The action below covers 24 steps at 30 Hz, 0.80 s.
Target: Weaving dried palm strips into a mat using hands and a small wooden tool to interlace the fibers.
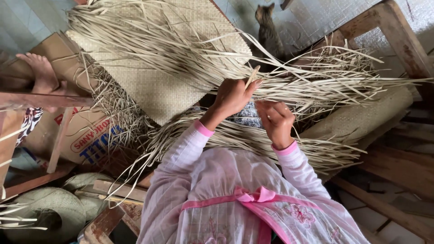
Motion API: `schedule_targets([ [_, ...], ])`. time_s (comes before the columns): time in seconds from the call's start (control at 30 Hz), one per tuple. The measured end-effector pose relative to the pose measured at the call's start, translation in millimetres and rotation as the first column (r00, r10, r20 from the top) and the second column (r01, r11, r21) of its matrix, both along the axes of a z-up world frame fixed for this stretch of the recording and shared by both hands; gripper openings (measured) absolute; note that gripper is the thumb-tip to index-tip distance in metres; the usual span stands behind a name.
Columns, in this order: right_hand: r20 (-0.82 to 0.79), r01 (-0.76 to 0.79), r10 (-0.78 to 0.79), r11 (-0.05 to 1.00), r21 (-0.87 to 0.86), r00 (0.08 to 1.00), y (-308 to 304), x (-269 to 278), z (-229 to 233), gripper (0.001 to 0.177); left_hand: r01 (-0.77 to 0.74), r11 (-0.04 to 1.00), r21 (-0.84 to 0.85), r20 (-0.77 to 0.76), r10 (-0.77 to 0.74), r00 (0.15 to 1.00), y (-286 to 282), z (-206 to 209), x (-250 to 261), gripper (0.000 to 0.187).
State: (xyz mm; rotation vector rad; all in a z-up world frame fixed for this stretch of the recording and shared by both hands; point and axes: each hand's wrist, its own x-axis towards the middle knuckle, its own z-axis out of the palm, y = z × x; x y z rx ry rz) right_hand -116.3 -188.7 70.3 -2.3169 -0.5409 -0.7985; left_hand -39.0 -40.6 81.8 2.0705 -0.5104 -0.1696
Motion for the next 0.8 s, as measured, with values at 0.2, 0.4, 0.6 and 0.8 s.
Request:
schedule_targets([
  [0.2, -0.557, 0.121, 0.084, 0.939, 0.321, 0.826, 3, -2, -20, 0.011, -0.017, 0.977, 0.214, 0.017, 0.014, 1.000, -9, 28, -23, 0.044],
  [0.4, -0.520, 0.117, 0.051, 0.951, 0.287, 0.853, 3, 1, -20, 0.014, -0.148, 0.935, 0.323, 0.365, 0.021, 0.931, -15, 8, -30, 0.044],
  [0.6, -0.504, 0.092, 0.100, 0.935, 0.343, 0.858, 4, -4, -17, 0.017, -0.187, 0.976, 0.107, 0.527, 0.104, 0.843, -17, -20, -24, 0.042],
  [0.8, -0.512, 0.128, 0.069, 0.932, 0.340, 0.856, 14, -2, -20, 0.018, -0.187, 0.979, 0.075, 0.570, 0.111, 0.814, -10, -20, -18, 0.050],
])
